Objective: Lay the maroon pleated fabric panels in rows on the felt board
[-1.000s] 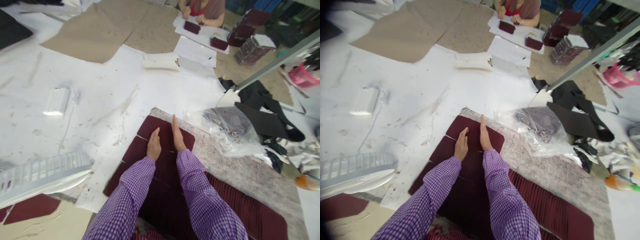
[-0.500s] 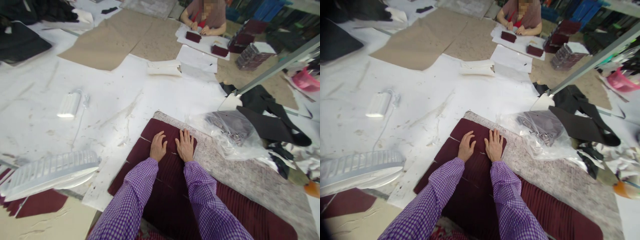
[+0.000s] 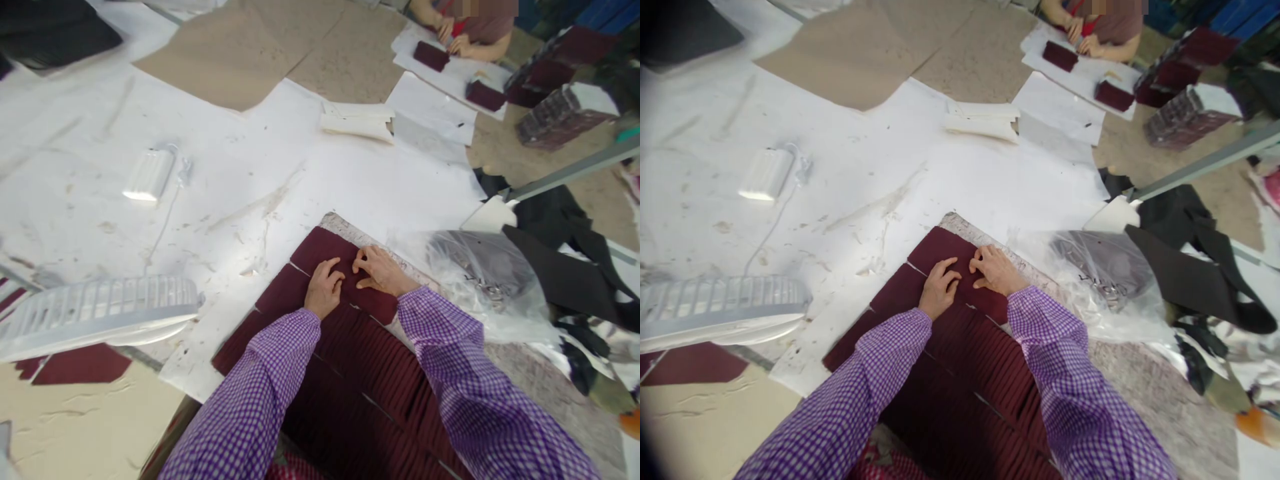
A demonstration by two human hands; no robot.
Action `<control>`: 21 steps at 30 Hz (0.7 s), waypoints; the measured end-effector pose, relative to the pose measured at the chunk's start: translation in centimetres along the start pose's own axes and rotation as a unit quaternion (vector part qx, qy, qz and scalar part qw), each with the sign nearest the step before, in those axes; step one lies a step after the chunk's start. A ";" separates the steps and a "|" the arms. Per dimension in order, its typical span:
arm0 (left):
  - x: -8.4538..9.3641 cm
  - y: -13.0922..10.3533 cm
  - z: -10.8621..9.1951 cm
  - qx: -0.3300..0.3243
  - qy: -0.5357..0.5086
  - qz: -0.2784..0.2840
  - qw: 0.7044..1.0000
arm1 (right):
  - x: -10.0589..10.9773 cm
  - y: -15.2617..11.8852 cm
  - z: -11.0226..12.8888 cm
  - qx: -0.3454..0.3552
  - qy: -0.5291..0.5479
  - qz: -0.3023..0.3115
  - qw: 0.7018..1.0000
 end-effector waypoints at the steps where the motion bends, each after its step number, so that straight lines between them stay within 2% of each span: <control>1: 0.0 0.0 0.0 0.000 0.000 0.000 1.000 | 0.1 0.3 0.0 0.008 0.003 0.012 1.000; 7: 0.0 0.1 0.0 -0.003 0.003 0.000 1.000 | 0.3 0.4 -0.5 0.021 0.051 0.064 0.996; 14: 0.1 0.0 0.0 0.002 0.005 0.002 1.000 | 1.0 -1.9 -4.3 -0.123 0.146 0.067 0.979; 21: 0.0 0.0 0.2 0.006 0.003 0.003 1.000 | 0.2 -4.9 -4.8 -0.189 0.227 0.074 0.953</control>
Point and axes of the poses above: each hand's wrist, its own y-axis towards the middle knuckle, its own x-axis out of the back of the hand, z = x × y, the point moved 1 cm from there along y, towards the middle knuckle, and after that the axes turned 3 degrees about x, right-handed, at the moved point
